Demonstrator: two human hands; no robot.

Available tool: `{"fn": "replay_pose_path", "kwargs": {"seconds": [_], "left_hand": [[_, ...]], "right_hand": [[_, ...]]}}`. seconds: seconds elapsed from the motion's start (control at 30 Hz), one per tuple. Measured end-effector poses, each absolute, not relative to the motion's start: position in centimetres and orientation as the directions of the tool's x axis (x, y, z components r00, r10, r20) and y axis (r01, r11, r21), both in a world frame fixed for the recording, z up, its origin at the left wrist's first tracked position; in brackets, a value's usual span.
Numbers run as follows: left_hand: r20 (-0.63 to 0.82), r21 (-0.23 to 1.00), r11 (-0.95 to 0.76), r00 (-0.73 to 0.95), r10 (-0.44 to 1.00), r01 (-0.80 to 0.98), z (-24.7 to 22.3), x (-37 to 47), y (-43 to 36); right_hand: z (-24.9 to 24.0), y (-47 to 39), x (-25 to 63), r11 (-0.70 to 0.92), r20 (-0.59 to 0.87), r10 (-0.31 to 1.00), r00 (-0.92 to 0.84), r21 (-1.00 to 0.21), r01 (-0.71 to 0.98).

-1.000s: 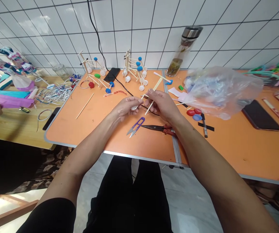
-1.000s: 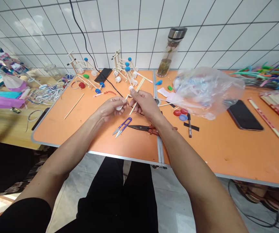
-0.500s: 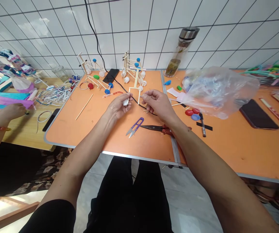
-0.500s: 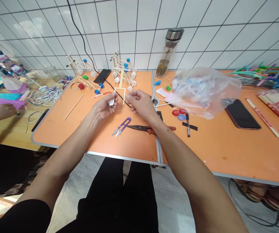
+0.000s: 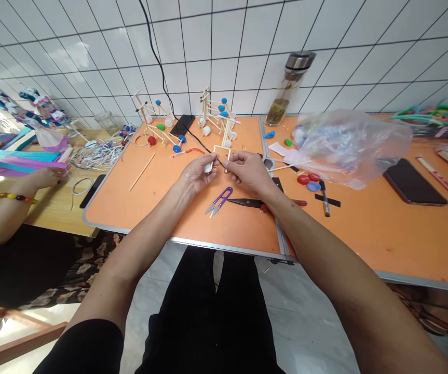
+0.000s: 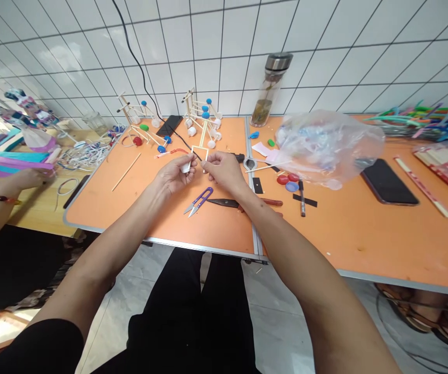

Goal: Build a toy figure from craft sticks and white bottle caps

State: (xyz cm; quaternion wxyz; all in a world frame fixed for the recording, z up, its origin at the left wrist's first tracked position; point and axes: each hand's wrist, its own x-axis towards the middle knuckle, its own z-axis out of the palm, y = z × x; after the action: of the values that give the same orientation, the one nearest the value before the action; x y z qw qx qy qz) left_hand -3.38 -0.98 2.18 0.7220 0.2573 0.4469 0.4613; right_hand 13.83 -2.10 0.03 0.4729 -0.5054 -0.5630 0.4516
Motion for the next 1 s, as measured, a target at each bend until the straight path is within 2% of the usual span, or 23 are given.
{"fn": "replay_pose_path", "kwargs": {"seconds": [0.2, 0.43, 0.6, 0.73, 0.8, 0.87, 0.93, 1.0], "left_hand": [[-0.467, 0.744, 0.452, 0.102, 0.879, -0.492, 1.8, -5.7, -2.9], [-0.469, 0.693, 0.303, -0.091, 0.878, -0.654, 1.9, -12.4, -4.6], [-0.466, 0.684, 0.297, -0.086, 0.88, -0.666, 1.7, -14.4, -5.8], [-0.466, 0.681, 0.298, -0.082, 0.881, -0.669, 1.6, -14.5, -6.0], [-0.462, 0.68, 0.306, -0.066, 0.884, -0.666, 1.7, -14.2, -5.9], [-0.454, 0.678, 0.314, -0.043, 0.89, -0.665, 1.8, -13.9, -5.8], [-0.44, 0.675, 0.323, -0.012, 0.898, -0.663, 1.9, -13.4, -5.6], [-0.43, 0.672, 0.344, 0.033, 0.902, -0.655, 2.0, -12.7, -5.2]], "right_hand": [[0.9, -2.8, 13.2, 0.061, 0.05, 0.997, -0.056, -0.975, 0.212], [1.6, -2.9, 12.4, -0.048, -0.111, 0.976, -0.188, -0.948, 0.313], [1.5, -2.0, 11.4, -0.086, -0.225, 0.905, -0.361, -0.928, 0.361], [1.0, -1.1, 10.2, -0.083, -0.27, 0.887, -0.374, -0.891, 0.446], [1.0, -0.7, 9.9, 0.003, -0.21, 0.929, -0.306, -0.82, 0.573], [1.1, -0.6, 10.2, 0.139, -0.05, 0.972, -0.229, -0.665, 0.734], [1.1, -0.8, 10.9, 0.239, 0.116, 0.971, -0.21, -0.532, 0.812], [1.2, -1.3, 11.7, 0.297, 0.183, 0.955, -0.234, -0.561, 0.773]]}}
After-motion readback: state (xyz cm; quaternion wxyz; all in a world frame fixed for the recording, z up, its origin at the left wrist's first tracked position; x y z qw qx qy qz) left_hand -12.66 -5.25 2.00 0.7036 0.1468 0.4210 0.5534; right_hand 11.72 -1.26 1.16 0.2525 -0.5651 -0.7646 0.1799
